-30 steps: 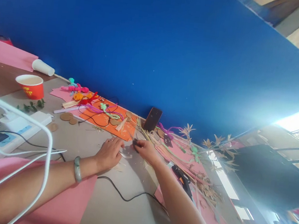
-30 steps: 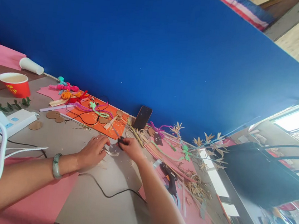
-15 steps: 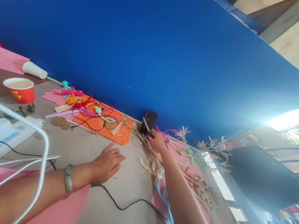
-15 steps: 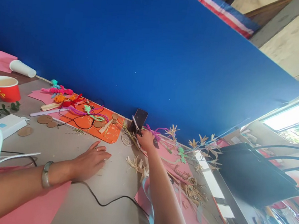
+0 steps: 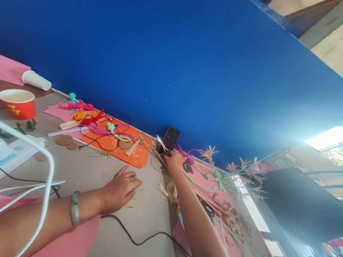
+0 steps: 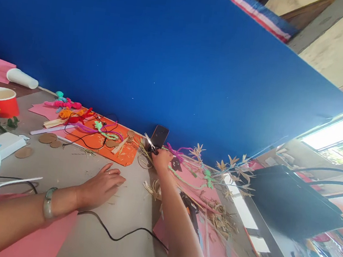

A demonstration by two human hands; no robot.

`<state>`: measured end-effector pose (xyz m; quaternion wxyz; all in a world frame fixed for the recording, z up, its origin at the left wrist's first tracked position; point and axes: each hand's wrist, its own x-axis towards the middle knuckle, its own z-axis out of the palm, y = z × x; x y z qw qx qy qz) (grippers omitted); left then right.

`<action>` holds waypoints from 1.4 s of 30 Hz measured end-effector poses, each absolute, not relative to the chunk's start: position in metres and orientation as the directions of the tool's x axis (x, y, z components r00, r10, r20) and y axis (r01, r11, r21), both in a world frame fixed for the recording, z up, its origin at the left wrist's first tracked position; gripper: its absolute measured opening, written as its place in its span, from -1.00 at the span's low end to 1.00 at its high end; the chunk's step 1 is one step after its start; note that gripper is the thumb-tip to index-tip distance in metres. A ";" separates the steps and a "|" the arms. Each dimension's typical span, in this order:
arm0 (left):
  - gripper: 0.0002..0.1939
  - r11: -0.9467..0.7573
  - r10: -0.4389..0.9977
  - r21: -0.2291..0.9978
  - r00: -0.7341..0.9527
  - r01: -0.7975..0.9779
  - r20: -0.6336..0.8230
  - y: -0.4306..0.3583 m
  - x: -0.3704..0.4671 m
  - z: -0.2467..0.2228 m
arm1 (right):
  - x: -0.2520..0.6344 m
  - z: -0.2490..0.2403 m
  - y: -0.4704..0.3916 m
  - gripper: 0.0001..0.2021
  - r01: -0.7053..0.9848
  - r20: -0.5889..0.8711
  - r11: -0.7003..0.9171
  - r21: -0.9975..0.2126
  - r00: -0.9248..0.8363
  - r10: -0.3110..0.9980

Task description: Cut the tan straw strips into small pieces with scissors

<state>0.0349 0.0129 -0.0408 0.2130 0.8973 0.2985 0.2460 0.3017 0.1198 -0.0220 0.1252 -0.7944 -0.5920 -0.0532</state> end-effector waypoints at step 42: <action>-0.73 -0.069 0.876 0.994 0.472 -0.085 0.101 0.026 0.038 -0.041 | 0.210 0.001 0.012 -0.75 0.004 -0.235 -0.235 -0.972 -0.011 0.972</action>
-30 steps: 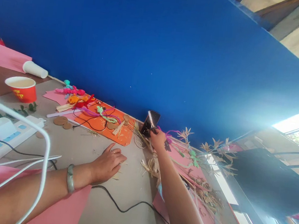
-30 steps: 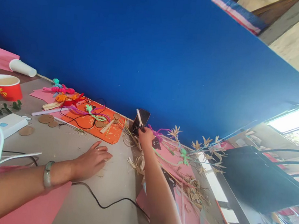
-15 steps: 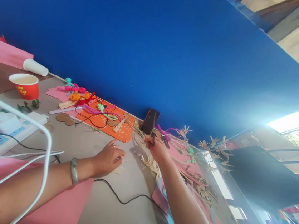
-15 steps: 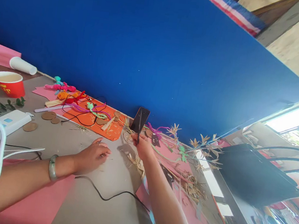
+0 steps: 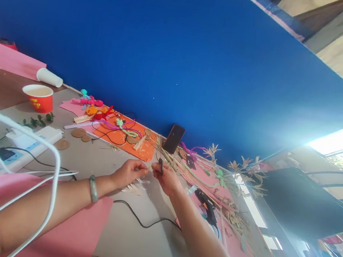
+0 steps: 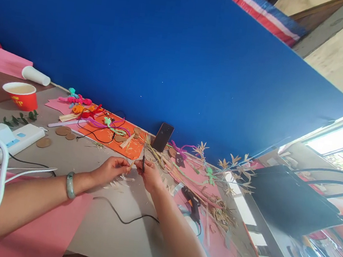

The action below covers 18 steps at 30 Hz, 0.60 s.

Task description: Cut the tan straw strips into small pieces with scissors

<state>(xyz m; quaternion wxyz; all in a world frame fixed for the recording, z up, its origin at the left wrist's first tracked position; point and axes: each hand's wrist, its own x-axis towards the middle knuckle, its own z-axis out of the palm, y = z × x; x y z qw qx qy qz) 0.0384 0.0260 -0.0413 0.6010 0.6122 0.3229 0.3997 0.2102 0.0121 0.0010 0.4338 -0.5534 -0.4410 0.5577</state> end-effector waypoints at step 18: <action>-0.71 -0.138 0.927 0.989 0.345 -0.052 0.147 0.034 0.034 -0.035 | 0.213 -0.007 -0.002 -0.70 -0.100 -0.197 -0.189 -0.977 0.079 0.977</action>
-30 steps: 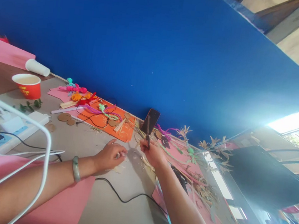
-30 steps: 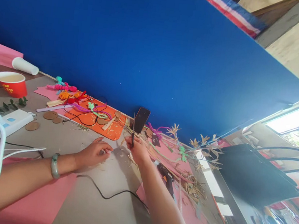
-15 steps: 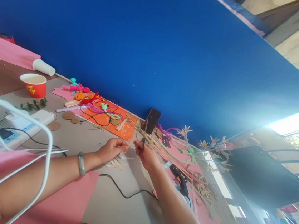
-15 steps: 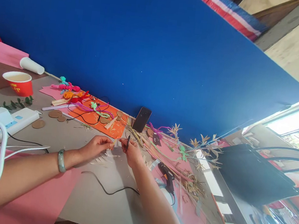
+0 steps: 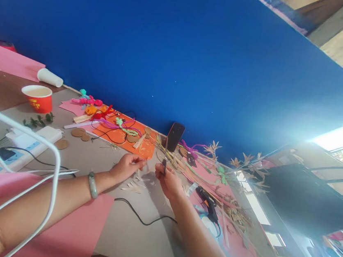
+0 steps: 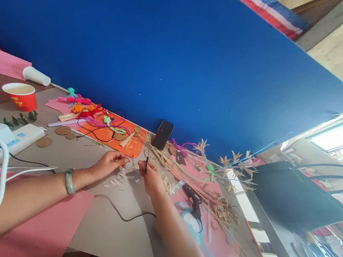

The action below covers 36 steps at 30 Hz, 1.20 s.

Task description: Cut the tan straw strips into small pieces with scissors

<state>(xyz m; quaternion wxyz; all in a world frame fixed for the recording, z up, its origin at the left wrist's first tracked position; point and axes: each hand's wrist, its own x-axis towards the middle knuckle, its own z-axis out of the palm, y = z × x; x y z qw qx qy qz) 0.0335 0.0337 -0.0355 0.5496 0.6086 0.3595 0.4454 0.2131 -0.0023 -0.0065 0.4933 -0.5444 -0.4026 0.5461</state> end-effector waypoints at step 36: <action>-0.79 0.188 0.903 0.943 0.425 -0.275 -0.056 0.026 0.036 -0.025 | 0.224 0.007 -0.039 -0.69 0.478 -0.082 -0.147 -0.866 0.155 0.985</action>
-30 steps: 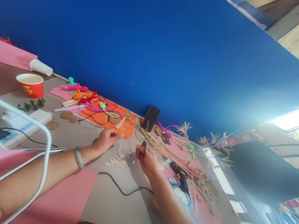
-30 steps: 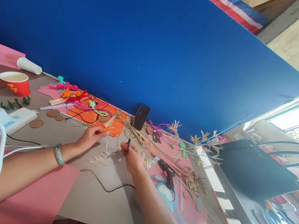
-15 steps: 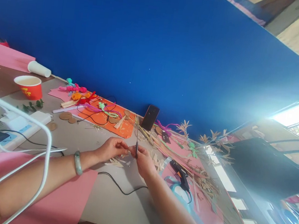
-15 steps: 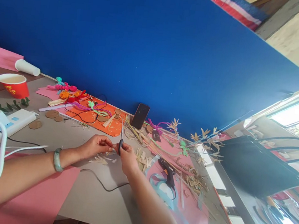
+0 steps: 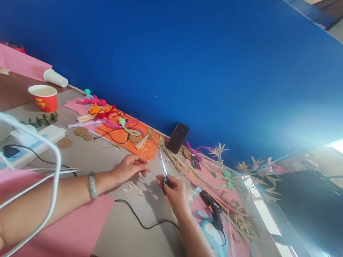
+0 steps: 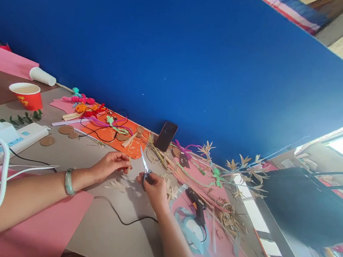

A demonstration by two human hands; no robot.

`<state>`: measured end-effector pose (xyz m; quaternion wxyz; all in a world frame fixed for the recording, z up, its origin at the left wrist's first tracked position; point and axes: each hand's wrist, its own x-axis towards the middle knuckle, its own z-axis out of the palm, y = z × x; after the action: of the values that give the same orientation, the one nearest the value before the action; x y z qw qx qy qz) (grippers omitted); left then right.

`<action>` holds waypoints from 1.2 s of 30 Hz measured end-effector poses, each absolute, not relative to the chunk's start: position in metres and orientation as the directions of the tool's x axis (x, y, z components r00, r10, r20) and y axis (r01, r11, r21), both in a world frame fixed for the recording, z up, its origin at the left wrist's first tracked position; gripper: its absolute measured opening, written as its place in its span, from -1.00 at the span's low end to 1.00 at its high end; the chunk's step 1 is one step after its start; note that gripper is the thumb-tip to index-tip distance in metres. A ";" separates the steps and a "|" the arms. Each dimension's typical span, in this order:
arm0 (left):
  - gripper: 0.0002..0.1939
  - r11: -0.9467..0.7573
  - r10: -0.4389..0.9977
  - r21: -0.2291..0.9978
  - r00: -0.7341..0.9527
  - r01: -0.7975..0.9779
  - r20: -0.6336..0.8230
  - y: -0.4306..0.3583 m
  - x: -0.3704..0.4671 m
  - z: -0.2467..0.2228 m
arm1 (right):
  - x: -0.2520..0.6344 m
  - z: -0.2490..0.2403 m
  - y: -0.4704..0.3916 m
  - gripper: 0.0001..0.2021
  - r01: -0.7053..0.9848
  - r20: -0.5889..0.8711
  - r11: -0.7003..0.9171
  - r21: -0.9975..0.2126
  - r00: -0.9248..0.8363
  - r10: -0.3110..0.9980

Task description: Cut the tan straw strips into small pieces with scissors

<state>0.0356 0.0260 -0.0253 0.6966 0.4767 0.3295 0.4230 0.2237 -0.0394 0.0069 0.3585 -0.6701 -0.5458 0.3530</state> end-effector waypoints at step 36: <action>-0.86 0.123 0.821 0.941 0.565 -0.315 0.082 0.010 0.033 -0.006 | 0.222 0.007 -0.058 -0.90 0.694 0.145 0.154 -0.703 -0.072 0.987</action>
<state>0.0331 0.0097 -0.0063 0.7100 0.5274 0.2398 0.4003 0.2225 -0.0578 0.0065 0.3108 -0.6062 -0.6932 0.2355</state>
